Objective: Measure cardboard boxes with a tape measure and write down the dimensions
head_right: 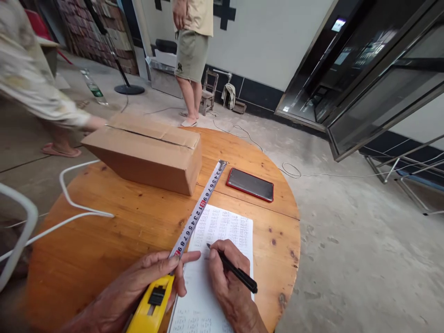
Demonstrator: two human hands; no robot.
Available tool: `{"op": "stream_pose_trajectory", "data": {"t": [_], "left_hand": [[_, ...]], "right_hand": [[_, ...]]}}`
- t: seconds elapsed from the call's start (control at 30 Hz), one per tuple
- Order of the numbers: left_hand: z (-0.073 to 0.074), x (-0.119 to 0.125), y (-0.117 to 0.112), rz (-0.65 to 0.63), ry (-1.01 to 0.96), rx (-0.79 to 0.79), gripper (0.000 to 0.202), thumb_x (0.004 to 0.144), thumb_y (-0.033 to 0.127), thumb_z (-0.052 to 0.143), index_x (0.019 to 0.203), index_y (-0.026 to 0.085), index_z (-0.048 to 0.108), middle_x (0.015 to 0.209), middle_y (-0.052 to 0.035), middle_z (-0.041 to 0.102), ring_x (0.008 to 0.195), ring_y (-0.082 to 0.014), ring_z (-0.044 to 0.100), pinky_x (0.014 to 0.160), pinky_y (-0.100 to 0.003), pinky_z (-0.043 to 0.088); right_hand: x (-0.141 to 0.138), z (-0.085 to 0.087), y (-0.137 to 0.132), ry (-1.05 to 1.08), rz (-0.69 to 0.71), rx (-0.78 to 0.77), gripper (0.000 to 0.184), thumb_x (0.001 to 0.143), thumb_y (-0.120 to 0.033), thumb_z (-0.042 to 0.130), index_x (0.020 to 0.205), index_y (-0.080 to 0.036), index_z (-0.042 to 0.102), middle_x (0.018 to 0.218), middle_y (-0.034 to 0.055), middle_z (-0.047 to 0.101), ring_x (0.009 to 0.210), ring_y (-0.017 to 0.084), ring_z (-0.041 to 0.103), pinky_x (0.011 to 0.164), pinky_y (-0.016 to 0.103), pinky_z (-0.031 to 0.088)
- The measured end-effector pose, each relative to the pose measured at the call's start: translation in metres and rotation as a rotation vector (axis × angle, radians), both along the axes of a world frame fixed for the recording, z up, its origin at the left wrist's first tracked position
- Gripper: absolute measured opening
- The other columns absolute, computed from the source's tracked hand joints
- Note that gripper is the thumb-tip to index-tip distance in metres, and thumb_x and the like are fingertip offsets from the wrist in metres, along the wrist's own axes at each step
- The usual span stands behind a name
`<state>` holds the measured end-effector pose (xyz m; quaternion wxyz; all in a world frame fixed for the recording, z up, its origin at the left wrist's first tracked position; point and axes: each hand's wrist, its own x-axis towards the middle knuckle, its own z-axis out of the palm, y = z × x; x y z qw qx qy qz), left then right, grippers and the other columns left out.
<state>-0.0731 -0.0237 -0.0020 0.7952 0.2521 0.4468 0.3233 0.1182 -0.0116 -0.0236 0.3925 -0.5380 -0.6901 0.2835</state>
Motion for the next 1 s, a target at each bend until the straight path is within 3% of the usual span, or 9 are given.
{"op": "stream_pose_trajectory", "data": {"t": [0.13,0.33,0.8,1.0], "left_hand": [[0.0031,-0.0009,0.0002,-0.016,-0.006,-0.034,0.035,0.084,0.041,0.056,0.069,0.013,0.069,0.073,-0.0086,0.073,0.045,-0.0096,0.050,0.050,-0.022,0.036],[0.0060,-0.0016,0.0003,-0.007,-0.018,-0.079,0.030,0.086,0.038,0.055,0.080,0.012,0.071,0.060,-0.0041,0.068,0.043,-0.0091,0.048,0.050,-0.021,0.034],[0.0054,-0.0043,-0.0011,-0.030,0.062,-0.040,0.033,0.085,0.041,0.055,0.070,0.015,0.069,0.065,-0.0059,0.071,0.042,-0.0097,0.047,0.060,-0.024,0.041],[0.0075,-0.0037,0.0001,-0.032,0.043,-0.064,0.031,0.084,0.041,0.056,0.071,0.016,0.070,0.068,-0.0062,0.072,0.049,-0.0129,0.054,0.064,-0.025,0.042]], "right_hand": [[0.0004,0.0003,-0.0007,0.001,-0.006,0.006,0.016,0.089,-0.024,0.047,0.081,-0.018,0.060,0.064,-0.0009,0.058,0.056,0.012,0.053,0.053,0.022,0.043],[-0.0021,-0.0013,0.0013,-0.043,0.002,-0.014,0.018,0.089,-0.023,0.047,0.077,-0.019,0.059,0.064,-0.0004,0.057,0.057,0.012,0.052,0.053,0.022,0.042],[-0.0022,-0.0041,0.0019,-0.078,0.042,-0.048,0.016,0.090,-0.023,0.048,0.079,-0.020,0.058,0.065,-0.0018,0.055,0.056,0.011,0.048,0.052,0.021,0.039],[-0.0022,-0.0041,0.0023,-0.091,0.057,-0.052,0.016,0.091,-0.023,0.047,0.080,-0.020,0.058,0.066,-0.0014,0.055,0.057,0.011,0.049,0.053,0.021,0.040]]}}
